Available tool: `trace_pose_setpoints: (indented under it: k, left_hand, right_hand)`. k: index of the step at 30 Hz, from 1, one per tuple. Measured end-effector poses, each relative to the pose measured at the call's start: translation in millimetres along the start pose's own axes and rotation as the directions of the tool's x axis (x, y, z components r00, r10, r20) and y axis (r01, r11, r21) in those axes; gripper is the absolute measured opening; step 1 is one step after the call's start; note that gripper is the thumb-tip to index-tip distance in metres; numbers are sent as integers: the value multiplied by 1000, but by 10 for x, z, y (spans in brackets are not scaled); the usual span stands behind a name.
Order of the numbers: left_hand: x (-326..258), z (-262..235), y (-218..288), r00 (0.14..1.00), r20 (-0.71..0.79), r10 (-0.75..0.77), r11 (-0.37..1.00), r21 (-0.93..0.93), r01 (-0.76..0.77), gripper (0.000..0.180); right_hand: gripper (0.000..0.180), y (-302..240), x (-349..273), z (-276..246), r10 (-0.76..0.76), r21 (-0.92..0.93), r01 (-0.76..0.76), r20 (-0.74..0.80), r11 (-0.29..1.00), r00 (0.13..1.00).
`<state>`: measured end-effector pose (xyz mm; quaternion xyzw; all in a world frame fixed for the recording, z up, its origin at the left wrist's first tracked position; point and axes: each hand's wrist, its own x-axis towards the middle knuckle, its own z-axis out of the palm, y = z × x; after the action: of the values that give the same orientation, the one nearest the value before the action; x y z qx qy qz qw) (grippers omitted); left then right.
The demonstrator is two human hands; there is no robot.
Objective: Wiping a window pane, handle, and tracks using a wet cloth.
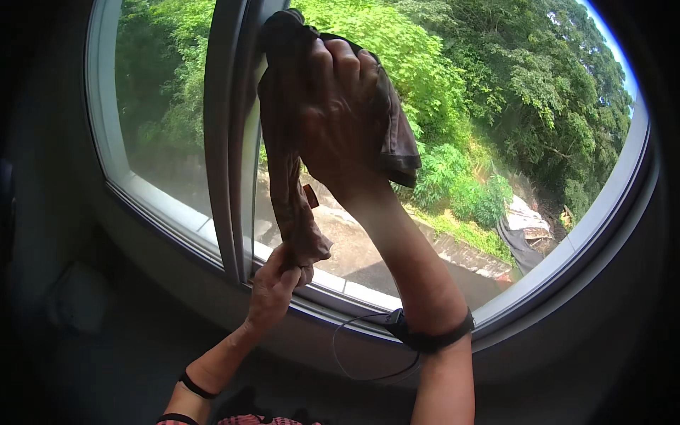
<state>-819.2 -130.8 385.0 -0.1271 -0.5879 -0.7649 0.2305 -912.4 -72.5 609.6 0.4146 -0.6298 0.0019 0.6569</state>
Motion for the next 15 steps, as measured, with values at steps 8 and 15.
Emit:
trace_pose_setpoints:
  k: [8,15]
  left_hand:
    - [-505,-136,25,933,-30,-358,931,-92,354,34]
    - [-987,-230,-516,860,118,-496,811,-292,507,30]
  right_hand:
    - [44,-586,-769,144,90,124,-113,173,986,981]
    - [47,-1415,-2288,48,53,376,-304,551,876,833]
